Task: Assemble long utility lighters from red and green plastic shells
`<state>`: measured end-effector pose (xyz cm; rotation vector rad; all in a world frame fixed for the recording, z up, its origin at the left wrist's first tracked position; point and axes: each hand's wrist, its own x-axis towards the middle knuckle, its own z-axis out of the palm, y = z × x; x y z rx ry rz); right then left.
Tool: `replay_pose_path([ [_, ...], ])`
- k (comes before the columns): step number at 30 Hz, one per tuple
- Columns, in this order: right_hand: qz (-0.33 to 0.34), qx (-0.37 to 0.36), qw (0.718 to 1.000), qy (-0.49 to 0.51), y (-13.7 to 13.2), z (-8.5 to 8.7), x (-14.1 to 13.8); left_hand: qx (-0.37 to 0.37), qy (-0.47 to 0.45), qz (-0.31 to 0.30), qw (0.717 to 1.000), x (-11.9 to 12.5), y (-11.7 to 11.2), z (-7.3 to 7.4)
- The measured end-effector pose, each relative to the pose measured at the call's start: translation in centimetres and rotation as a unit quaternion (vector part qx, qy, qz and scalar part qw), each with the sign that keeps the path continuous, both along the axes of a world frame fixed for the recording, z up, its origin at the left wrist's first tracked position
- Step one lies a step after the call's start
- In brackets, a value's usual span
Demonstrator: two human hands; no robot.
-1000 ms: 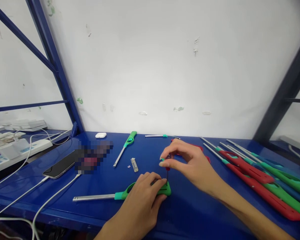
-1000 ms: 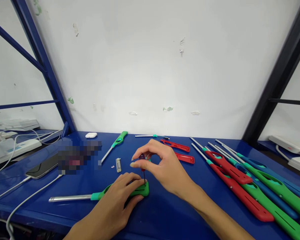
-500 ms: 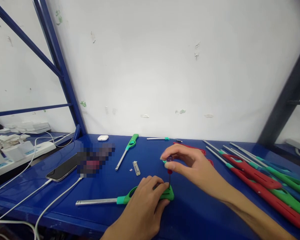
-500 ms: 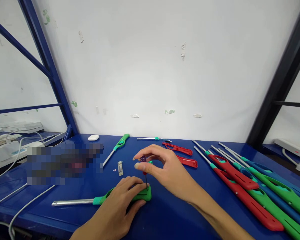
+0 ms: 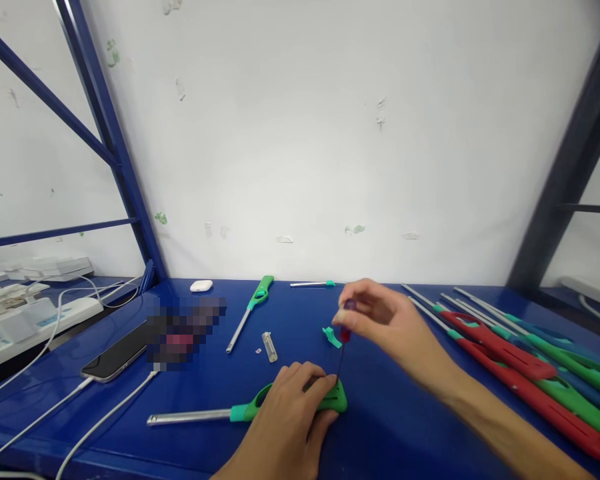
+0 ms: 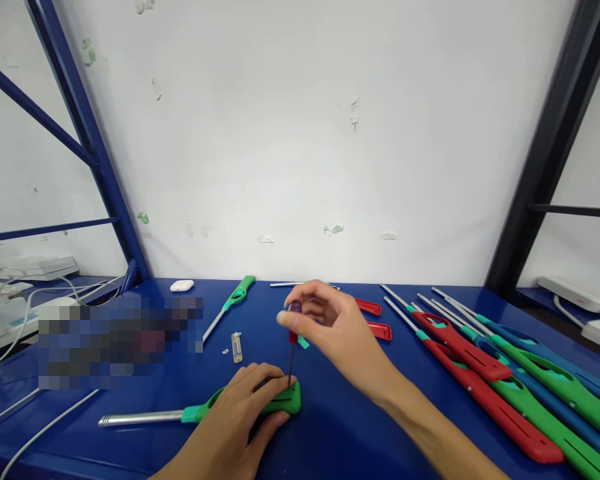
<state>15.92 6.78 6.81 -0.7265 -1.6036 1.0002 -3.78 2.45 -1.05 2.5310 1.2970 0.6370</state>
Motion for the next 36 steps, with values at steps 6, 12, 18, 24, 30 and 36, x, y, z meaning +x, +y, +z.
replay_pose_path([
  [6, -0.119, 0.049, 0.971, -0.202, 1.2, 0.0, 1.1, 0.004, 0.020, 0.005, 1.000, 0.0, -0.1, 0.1],
  [12, -0.053, 0.108, 0.895, -0.429, 2.3, -3.7, 0.8, 0.026, 0.062, 0.021, 0.998, 0.1, 0.0, 0.6],
  [18, -0.046, 0.125, 0.873, -0.469, 1.8, -4.2, 0.3, 0.034, 0.148, 0.089, 0.984, -2.6, -1.1, 1.8],
  [24, 0.112, 0.072, 0.918, -0.374, -0.4, -2.4, -0.9, 0.065, 0.180, 0.063, 0.980, -4.1, -0.8, 2.1],
  [30, 0.095, 0.065, 0.923, -0.367, -1.1, -2.7, -1.1, 0.187, 0.073, 0.051, 0.978, -4.2, -0.2, 2.0],
  [36, 0.118, 0.124, 0.913, -0.371, -1.3, -2.6, -1.4, 0.302, 0.052, 0.017, 0.952, -4.3, 0.7, 2.8],
])
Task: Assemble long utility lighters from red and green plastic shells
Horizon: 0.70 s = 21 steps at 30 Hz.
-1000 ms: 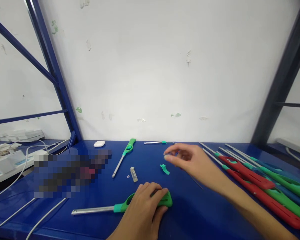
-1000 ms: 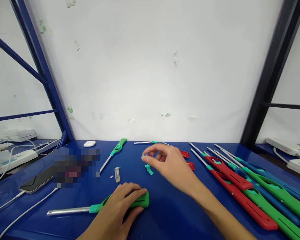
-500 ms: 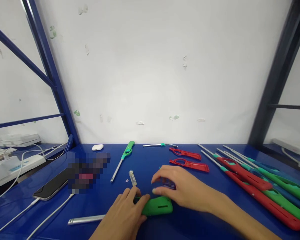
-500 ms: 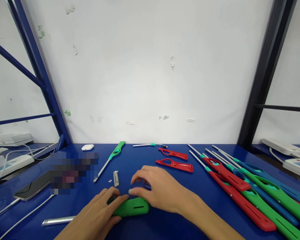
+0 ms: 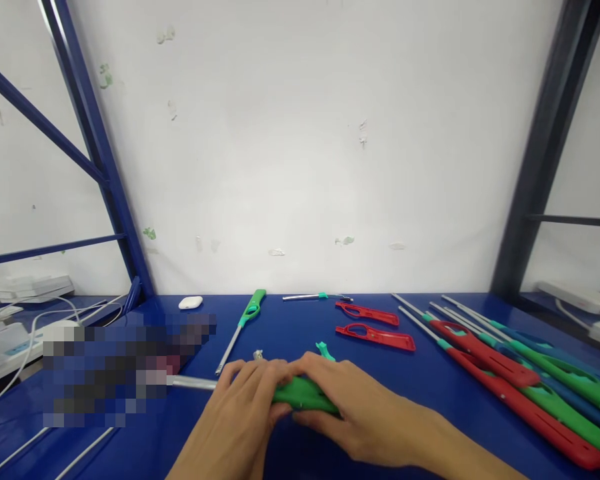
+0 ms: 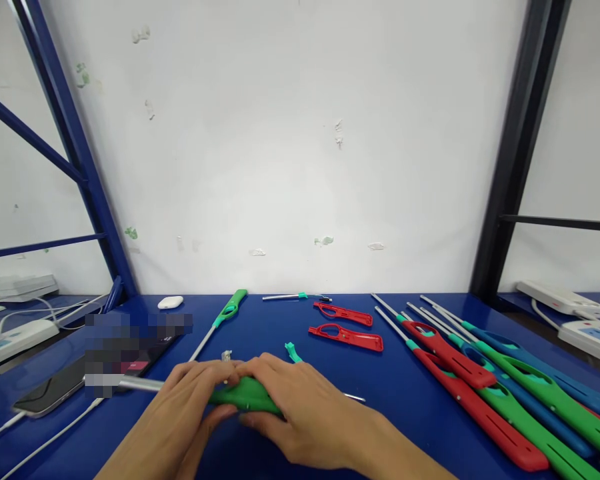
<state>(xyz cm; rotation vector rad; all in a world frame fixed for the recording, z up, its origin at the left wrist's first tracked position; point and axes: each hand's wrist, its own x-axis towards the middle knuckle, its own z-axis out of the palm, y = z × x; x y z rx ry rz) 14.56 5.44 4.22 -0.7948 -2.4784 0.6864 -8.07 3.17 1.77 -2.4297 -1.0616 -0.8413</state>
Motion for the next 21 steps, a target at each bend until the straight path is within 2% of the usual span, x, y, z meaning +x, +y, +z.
replay_pose_path([
  [3, -0.007, 0.013, 0.999, 0.044, 0.3, -0.2, -0.1, 0.074, -0.008, 0.014, 0.997, 0.0, 0.3, 0.6],
  [5, -0.029, -0.004, 0.994, 0.102, 0.7, -0.4, -0.1, 0.095, -0.042, 0.025, 0.994, -0.1, 0.3, 0.9],
  [6, -0.043, -0.036, 0.990, 0.133, 0.9, -0.4, -0.1, 0.097, -0.070, 0.028, 0.992, -0.2, 0.3, 0.9],
  [8, -0.062, -0.149, 0.967, 0.197, 1.3, -0.5, 0.0, 0.079, -0.140, 0.038, 0.986, -0.4, 0.4, 0.7],
  [10, -0.065, -0.282, 0.919, 0.267, 1.8, -0.4, 0.2, 0.011, -0.219, 0.060, 0.974, -0.6, 0.7, 0.3],
  [11, -0.060, -0.336, 0.891, 0.300, 1.9, -0.4, 0.2, -0.047, -0.258, 0.073, 0.962, -0.6, 0.8, 0.2],
  [12, -0.054, -0.377, 0.864, 0.330, 2.1, -0.4, 0.3, -0.115, -0.296, 0.082, 0.945, -0.6, 1.0, 0.1],
  [14, -0.038, -0.430, 0.825, 0.365, 2.3, -0.4, 0.4, -0.254, -0.369, 0.070, 0.891, -0.4, 1.4, 0.0],
  [17, -0.005, -0.467, 0.810, 0.355, 2.4, -0.5, 0.4, -0.389, -0.440, -0.003, 0.809, 0.1, 1.6, 0.4],
  [19, 0.011, -0.474, 0.817, 0.327, 2.3, -0.6, 0.3, -0.410, -0.456, -0.037, 0.789, 0.3, 1.5, 0.8],
  [21, 0.015, -0.473, 0.829, 0.298, 2.1, -0.7, 0.1, -0.404, -0.463, -0.050, 0.788, 0.4, 1.3, 1.0],
])
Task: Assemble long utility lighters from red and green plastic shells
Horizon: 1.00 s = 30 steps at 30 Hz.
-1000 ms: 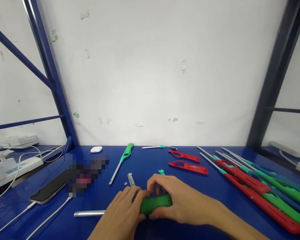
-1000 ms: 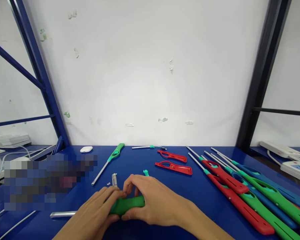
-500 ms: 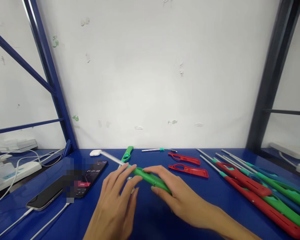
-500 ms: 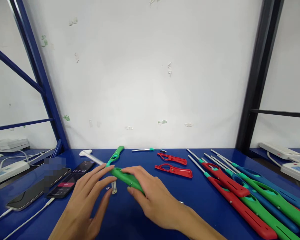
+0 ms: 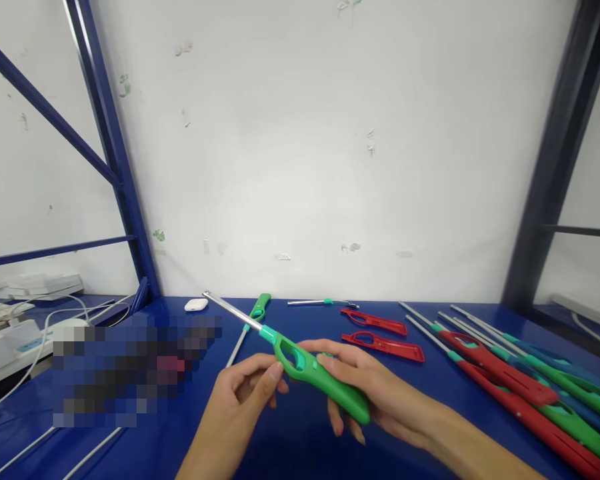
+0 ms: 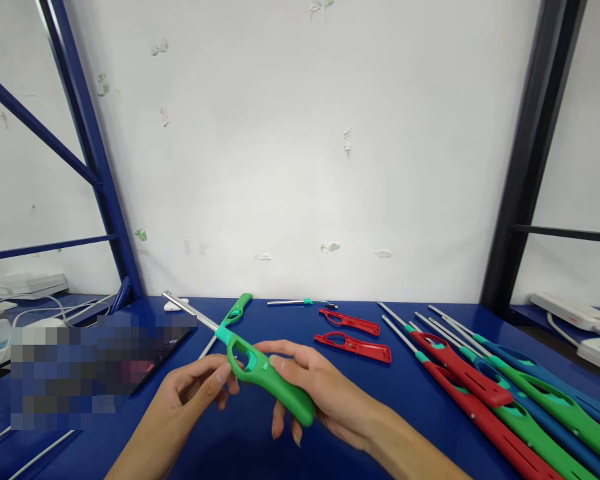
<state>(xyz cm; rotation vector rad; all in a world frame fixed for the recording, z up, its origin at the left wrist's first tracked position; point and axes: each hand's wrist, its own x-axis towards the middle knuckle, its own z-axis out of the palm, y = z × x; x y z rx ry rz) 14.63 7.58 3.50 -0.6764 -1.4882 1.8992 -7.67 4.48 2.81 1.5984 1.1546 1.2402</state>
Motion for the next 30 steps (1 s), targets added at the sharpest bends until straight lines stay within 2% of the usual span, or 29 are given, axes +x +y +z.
replay_pose_path([
  [4, 0.019, 0.008, 0.999, -0.047, -0.2, -0.2, -0.4, -0.009, -0.041, -0.011, 0.999, 0.1, -0.2, -0.2],
  [8, 0.002, 0.029, 0.998, -0.053, -0.3, -0.4, -0.5, -0.031, -0.074, -0.039, 0.996, 0.4, -0.4, -0.3],
  [11, -0.008, 0.047, 0.997, -0.055, -0.3, -0.4, -0.5, -0.045, -0.082, -0.051, 0.994, 0.5, -0.6, -0.2],
  [18, 0.030, 0.078, 0.994, -0.075, 0.0, -1.1, -0.7, -0.046, -0.078, -0.059, 0.994, 0.5, -0.5, -0.2],
  [26, -0.056, 0.218, 0.966, -0.129, -0.8, -1.3, -1.3, 0.016, -0.044, 0.007, 0.999, 1.2, -1.4, 0.0],
  [28, -0.056, 0.217, 0.966, -0.130, -0.9, -1.3, -1.2, 0.013, -0.050, 0.012, 0.999, 1.4, -1.6, 0.2],
  [30, -0.030, 0.186, 0.976, -0.113, -0.7, -1.3, -1.0, 0.007, -0.055, 0.009, 0.998, 1.5, -1.6, 0.3],
])
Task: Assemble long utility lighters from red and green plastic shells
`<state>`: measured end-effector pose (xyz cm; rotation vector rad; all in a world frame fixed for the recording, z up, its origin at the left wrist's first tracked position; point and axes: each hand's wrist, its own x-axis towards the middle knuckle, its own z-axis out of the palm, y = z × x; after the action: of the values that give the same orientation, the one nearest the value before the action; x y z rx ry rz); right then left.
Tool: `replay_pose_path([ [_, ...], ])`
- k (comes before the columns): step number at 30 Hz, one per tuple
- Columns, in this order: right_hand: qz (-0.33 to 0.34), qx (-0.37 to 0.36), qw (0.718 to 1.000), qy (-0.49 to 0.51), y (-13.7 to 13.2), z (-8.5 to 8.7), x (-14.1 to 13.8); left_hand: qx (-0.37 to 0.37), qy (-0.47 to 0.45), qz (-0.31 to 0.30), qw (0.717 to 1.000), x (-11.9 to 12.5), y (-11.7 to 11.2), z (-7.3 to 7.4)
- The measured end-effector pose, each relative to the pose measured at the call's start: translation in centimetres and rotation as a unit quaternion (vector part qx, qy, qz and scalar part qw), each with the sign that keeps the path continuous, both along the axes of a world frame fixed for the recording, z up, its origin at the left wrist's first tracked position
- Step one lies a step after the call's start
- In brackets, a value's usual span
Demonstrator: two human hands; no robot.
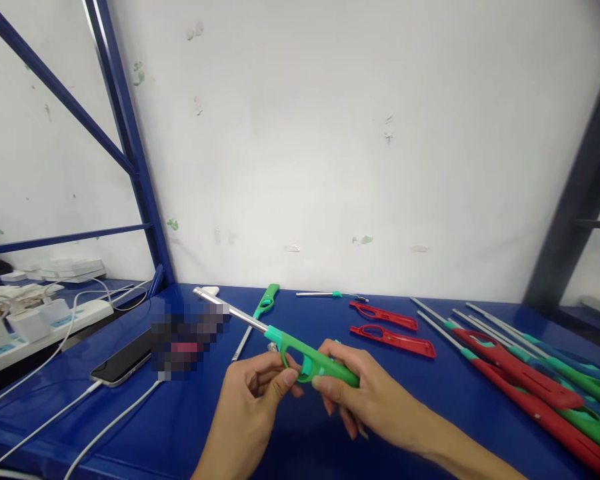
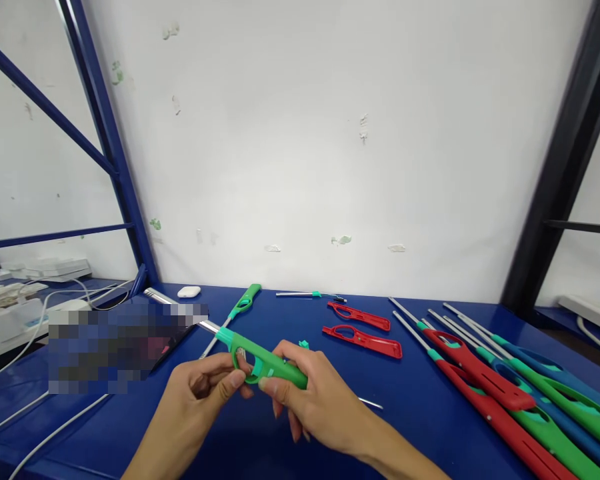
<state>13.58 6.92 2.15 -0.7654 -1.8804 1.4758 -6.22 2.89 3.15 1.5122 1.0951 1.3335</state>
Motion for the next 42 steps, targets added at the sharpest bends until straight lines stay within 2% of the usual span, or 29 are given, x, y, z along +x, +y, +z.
replay_pose_path([
  [5, 0.083, -0.122, 0.988, 0.050, 0.6, -0.1, 0.6, 0.016, 0.005, 0.007, 1.000, 0.1, 0.2, 0.4],
  [8, 0.111, -0.151, 0.980, 0.071, 0.5, -0.1, 0.6, 0.026, 0.016, 0.001, 1.000, 0.0, 0.0, 0.6],
  [13, 0.162, -0.195, 0.961, 0.112, 0.4, -0.3, 0.6, -0.007, 0.030, -0.047, 0.998, -0.4, -0.4, 0.5],
  [20, 0.166, -0.207, 0.957, 0.118, 0.3, 0.3, 0.7, -0.026, 0.020, -0.071, 0.997, -0.7, -0.6, 0.4],
  [25, 0.182, -0.233, 0.944, 0.144, 0.5, -0.1, 0.7, -0.029, 0.020, -0.067, 0.997, -0.5, -0.6, 0.6],
  [29, 0.203, -0.234, 0.938, 0.156, 0.5, -0.2, 0.6, -0.016, 0.029, -0.027, 0.999, -0.7, -0.5, 0.7],
  [34, 0.191, -0.258, 0.937, 0.141, 0.2, 0.0, 0.8, -0.028, -0.046, 0.032, 0.998, -1.3, -0.5, 1.0],
  [39, 0.197, -0.252, 0.940, 0.116, 0.0, 0.3, 1.0, -0.004, -0.056, 0.009, 0.998, -1.6, -0.4, 0.8],
  [42, 0.208, -0.222, 0.949, 0.081, -0.6, 0.7, 0.9, 0.013, -0.050, -0.004, 0.999, -1.5, -0.3, 0.7],
])
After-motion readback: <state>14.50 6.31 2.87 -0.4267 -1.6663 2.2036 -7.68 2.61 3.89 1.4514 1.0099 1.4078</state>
